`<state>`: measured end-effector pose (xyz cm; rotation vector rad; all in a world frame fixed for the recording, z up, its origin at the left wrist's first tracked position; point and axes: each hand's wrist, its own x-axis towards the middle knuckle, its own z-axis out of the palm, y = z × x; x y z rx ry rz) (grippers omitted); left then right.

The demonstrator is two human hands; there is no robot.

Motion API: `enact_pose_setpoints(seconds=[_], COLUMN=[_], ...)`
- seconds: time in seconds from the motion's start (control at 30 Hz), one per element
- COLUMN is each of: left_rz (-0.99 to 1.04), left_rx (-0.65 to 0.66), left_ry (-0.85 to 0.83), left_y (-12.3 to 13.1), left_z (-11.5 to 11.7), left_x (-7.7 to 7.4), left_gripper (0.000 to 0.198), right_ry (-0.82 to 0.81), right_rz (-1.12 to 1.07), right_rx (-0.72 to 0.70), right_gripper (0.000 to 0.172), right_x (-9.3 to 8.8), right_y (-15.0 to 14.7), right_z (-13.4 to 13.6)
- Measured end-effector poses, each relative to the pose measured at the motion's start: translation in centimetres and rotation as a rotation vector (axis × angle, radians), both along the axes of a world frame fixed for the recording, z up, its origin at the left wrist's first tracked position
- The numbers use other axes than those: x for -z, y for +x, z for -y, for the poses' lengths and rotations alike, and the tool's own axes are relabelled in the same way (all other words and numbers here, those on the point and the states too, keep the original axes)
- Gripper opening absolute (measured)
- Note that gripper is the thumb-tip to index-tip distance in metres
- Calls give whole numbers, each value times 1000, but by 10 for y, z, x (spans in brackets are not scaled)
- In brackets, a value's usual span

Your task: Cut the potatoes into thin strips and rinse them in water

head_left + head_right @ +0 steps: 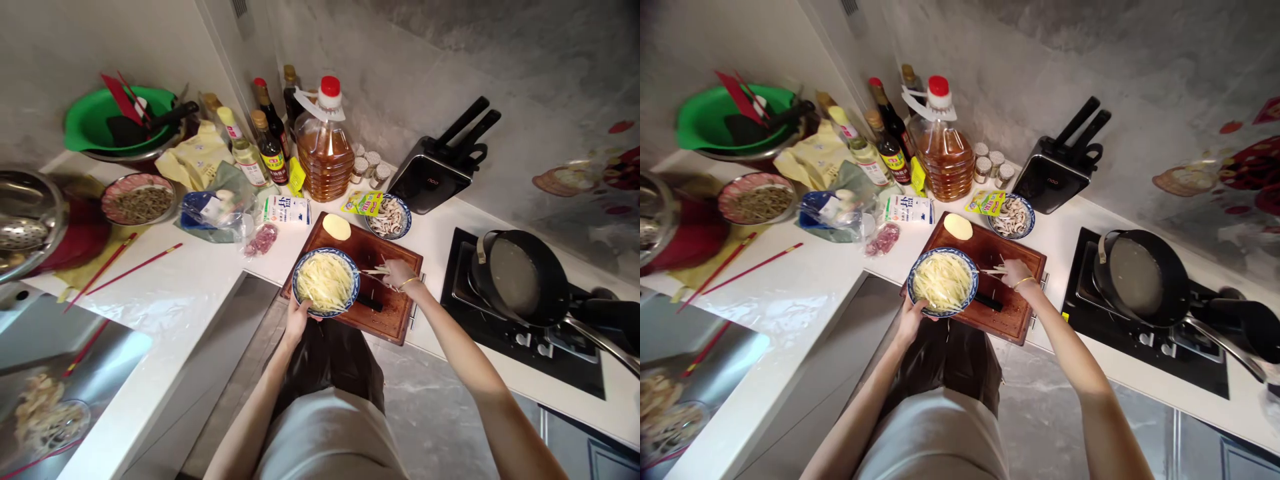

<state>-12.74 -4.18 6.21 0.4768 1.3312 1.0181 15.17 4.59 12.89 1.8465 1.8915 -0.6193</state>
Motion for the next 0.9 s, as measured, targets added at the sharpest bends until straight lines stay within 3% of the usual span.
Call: enact_pose_setpoints(seconds=[0.07,0.17,0.27,0.37,0.5,0.57,0.63,0.77,0.9], left_rz=[7,31,38,51,96,94,81,77,52], left_rx=[35,89,128,141,142,112,65,-7,-36], left_ry=[9,26,23,19,4,-13,-23,3,22], left_y=[7,18,27,28,18,11,4,-11,-23], left_z=[-1,-2,-2,0,1,1,0,-1,-3], left_x=[2,5,5,5,4,2,1,2,4], left_gripper=[63,64,62,60,57,57,57,56,51], right_ry=[57,54,-25,-1,158,154,95,42,5], right_rz=[-73,-157,-184,-324,-506,-336,-183,-70,-50], right_rx=[16,26,-8,-8,191,311,324,302,258], right_gripper=[20,15,19,30,32,32,39,46,34], right_x=[-23,-47,-55,-54,-32,-9,17,55,63], right_y=[-3,-34,-73,-80,-28,3,21,13,-16], right_z=[0,3,9,19,33,37,41,48,46])
